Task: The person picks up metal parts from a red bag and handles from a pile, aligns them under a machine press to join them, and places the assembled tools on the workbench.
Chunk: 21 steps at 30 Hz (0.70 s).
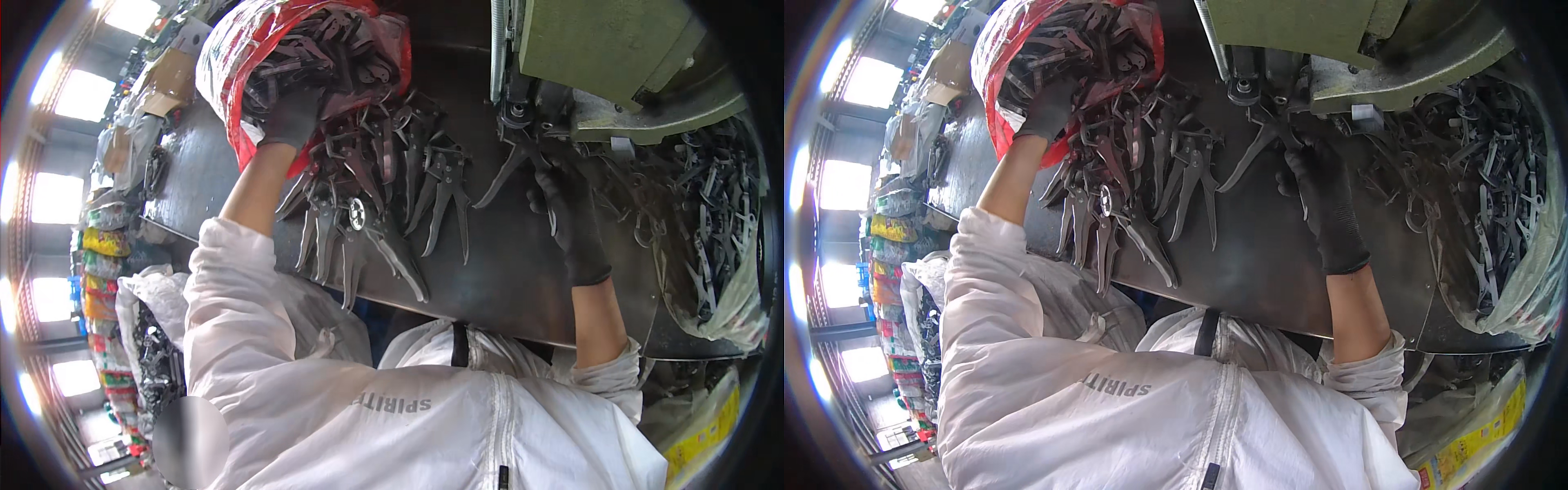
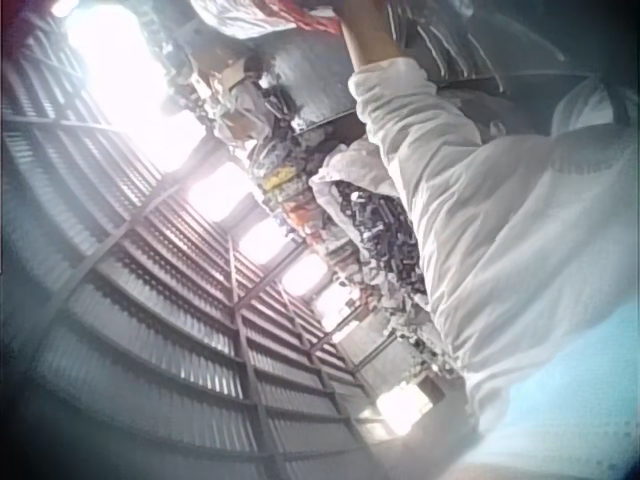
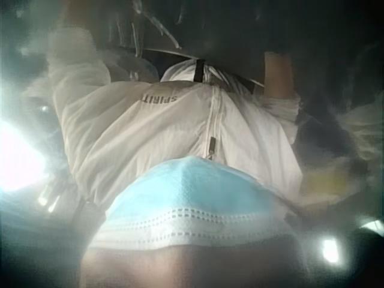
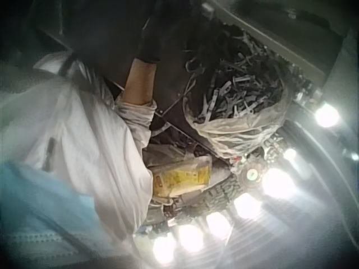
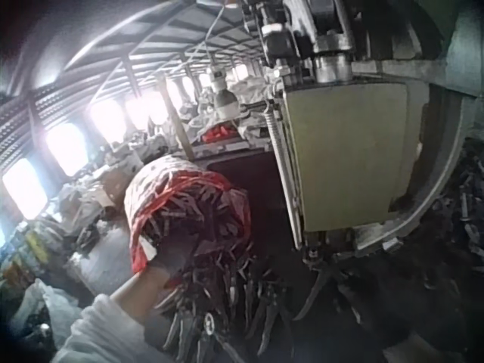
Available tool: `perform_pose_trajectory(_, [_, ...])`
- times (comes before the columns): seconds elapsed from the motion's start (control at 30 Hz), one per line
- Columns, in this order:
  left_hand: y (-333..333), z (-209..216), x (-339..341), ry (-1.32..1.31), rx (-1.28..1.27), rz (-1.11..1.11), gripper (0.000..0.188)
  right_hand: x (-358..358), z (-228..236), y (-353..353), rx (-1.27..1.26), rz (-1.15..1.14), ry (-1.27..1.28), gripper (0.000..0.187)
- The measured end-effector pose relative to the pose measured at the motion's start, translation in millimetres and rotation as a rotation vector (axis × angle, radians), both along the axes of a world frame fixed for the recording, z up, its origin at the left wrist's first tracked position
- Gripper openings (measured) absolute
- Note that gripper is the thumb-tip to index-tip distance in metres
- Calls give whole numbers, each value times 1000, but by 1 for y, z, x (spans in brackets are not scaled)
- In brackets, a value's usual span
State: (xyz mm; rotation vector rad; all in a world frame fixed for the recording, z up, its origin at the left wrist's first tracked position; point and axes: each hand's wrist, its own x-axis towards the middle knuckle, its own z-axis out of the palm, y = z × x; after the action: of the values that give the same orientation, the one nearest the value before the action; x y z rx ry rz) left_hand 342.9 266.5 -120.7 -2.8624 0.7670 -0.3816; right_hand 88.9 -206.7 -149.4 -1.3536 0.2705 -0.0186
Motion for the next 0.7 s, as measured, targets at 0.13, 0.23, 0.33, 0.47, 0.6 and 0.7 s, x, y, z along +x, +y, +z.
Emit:
perform_pose_trajectory(0.13, [-12,-11,11,196,28,189,41,-6,5,-5,-50,-14,6,27])
perform_pose_trajectory(0.23, [-11,-7,17,281,-139,383,55,-12,37,5,-75,-73,-32,28])
perform_pose_trajectory(0.33, [4,-15,26,22,-141,469,74,-22,38,9,-76,-60,-92,25])
perform_pose_trajectory(0.47, [-45,-10,22,37,84,485,81,-29,-6,-14,168,66,-79,17])
perform_pose_trajectory(0.6, [15,-38,64,122,88,383,78,-23,8,-5,70,43,35,13])
perform_pose_trajectory(0.7, [-22,-19,39,95,111,510,67,-27,8,-13,42,10,29,13])
